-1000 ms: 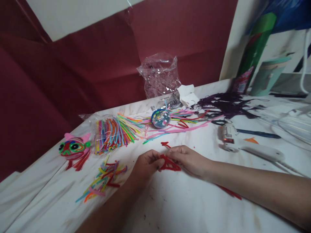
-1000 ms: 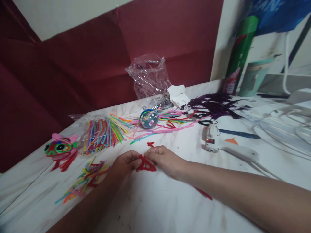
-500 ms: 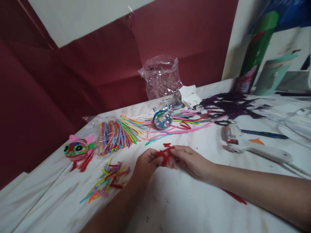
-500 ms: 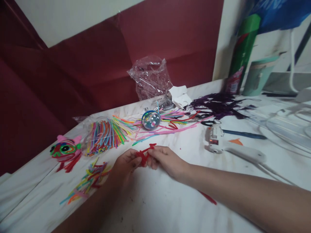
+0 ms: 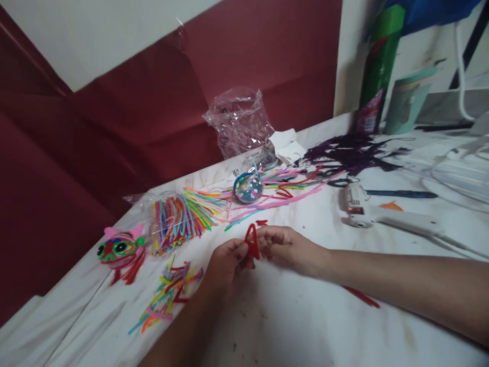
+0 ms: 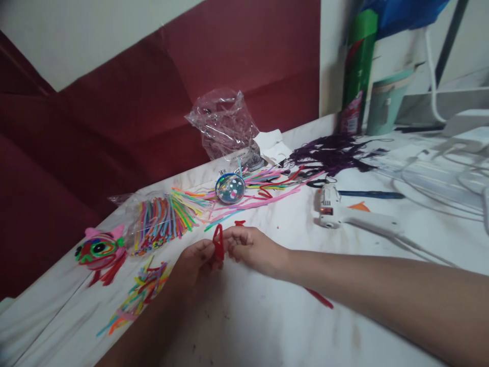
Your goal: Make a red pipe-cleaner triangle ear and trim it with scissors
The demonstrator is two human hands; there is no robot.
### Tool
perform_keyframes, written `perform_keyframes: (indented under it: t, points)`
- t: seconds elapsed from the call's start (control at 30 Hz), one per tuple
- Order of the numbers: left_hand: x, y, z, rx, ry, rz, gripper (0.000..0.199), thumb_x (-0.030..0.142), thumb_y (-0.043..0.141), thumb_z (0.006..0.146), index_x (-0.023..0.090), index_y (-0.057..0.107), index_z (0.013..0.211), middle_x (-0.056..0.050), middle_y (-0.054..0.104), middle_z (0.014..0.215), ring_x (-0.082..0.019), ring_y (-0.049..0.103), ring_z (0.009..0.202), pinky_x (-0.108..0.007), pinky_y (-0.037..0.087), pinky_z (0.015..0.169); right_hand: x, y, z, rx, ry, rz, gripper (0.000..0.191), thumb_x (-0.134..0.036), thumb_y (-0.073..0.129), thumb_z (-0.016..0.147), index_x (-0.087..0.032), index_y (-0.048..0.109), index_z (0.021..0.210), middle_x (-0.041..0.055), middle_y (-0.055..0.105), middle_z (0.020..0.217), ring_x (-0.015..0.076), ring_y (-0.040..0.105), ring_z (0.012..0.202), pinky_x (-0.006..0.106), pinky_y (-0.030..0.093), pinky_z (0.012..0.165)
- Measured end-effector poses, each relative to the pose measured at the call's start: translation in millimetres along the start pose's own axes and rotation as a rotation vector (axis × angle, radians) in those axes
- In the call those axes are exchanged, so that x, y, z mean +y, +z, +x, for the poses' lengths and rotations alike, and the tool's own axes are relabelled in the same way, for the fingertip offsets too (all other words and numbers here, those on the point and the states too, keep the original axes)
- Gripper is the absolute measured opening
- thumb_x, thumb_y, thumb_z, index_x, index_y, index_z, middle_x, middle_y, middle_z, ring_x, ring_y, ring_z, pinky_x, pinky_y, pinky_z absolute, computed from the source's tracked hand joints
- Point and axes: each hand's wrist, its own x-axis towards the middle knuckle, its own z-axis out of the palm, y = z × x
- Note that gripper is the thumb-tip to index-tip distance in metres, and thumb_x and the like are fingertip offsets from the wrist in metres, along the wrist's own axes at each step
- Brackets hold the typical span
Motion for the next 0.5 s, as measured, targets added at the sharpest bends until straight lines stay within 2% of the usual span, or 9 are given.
perform_keyframes:
  t: [0.07, 0.23, 0.33, 0.5]
  points:
    - [-1.8, -1.7, 1.0, -0.039, -0.021, -0.058, 0.024, 0.034, 0.064, 0.068, 0.012, 0.057, 0.063, 0.0, 0.054, 0.056, -0.009, 0.047, 0.049, -0.023, 0.034, 0.052, 1.4, 0.6, 0.2, -0.016, 0.014, 0.009, 0.029, -0.01, 0.052, 0.065, -0.017, 0.057, 0.092, -0.0003, 0.059, 0.07, 0.01, 0.05, 0.062, 0.024, 0.036, 0.058]
    - [-7.2, -4.2, 1.1, -0.135, -0.035, -0.081, 0.022, 0.033, 0.063, 0.071, 0.012, 0.058, 0.066, -0.001, 0.055, 0.056, -0.009, 0.048, 0.049, -0.022, 0.032, 0.052, 3.1, -0.2, 0.6, 0.057, -0.013, 0.017, 0.019, -0.008, 0.052, 0.066, -0.017, 0.054, 0.083, -0.0023, 0.056, 0.066, 0.0081, 0.048, 0.058, 0.021, 0.035, 0.054]
    - [-6.8, -2.2, 0.0, -0.137, -0.051, -0.093, 0.022, 0.033, 0.063, 0.07, 0.012, 0.057, 0.064, 0.0, 0.054, 0.054, -0.008, 0.046, 0.048, -0.022, 0.032, 0.051, -1.1, -0.2, 0.1, -0.011, -0.009, -0.021, 0.018, -0.009, 0.052, 0.068, -0.016, 0.055, 0.085, -0.0015, 0.058, 0.068, 0.0091, 0.051, 0.061, 0.022, 0.037, 0.056]
    - [-6.6, 2.0, -1.4, -0.141, -0.082, -0.146, 0.02, 0.028, 0.065, 0.068, 0.011, 0.057, 0.063, 0.001, 0.052, 0.052, -0.007, 0.043, 0.046, -0.022, 0.03, 0.049, -4.3, 2.0, 0.4, -0.106, 0.004, -0.016, 0.006, -0.019, 0.055, 0.073, -0.014, 0.054, 0.077, 0.0007, 0.062, 0.066, 0.0125, 0.058, 0.064, 0.028, 0.043, 0.062]
